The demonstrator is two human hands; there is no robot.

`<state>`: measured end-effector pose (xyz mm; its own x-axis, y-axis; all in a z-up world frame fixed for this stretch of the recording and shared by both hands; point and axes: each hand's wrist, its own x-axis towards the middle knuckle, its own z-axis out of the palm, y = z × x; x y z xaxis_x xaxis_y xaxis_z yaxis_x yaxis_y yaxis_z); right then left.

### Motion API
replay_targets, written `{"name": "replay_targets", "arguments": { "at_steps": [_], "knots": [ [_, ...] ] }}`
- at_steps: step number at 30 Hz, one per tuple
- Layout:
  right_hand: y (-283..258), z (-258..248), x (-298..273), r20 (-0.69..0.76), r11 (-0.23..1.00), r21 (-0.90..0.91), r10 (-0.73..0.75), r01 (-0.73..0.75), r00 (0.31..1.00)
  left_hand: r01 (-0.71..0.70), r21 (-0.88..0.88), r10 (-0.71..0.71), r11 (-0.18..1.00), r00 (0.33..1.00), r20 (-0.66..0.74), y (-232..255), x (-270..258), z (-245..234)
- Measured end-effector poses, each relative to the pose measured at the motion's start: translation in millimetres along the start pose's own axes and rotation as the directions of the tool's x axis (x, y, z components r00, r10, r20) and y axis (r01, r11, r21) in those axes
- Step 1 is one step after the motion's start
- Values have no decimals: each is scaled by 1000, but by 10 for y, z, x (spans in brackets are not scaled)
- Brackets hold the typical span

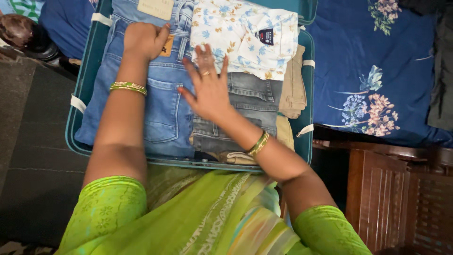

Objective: The person places folded clothes including jeans and a patterned shirt into a suitcase, smoothing them down and organizing the layers by hand.

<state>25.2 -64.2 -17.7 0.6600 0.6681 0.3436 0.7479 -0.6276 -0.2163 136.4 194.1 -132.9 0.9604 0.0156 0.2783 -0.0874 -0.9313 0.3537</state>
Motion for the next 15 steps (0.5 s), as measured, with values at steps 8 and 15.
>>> {"name": "replay_targets", "arguments": {
  "at_steps": [8,15],
  "knots": [
    [548,162,77,141,988,-107,122,-108,982,14,-36,-14,999,1000,-1,112,5,-342],
    [679,355,-5,157,982,-133,152,-131,976,-156,154,175,976,977,-124,172,55,-828]
  ]
}}
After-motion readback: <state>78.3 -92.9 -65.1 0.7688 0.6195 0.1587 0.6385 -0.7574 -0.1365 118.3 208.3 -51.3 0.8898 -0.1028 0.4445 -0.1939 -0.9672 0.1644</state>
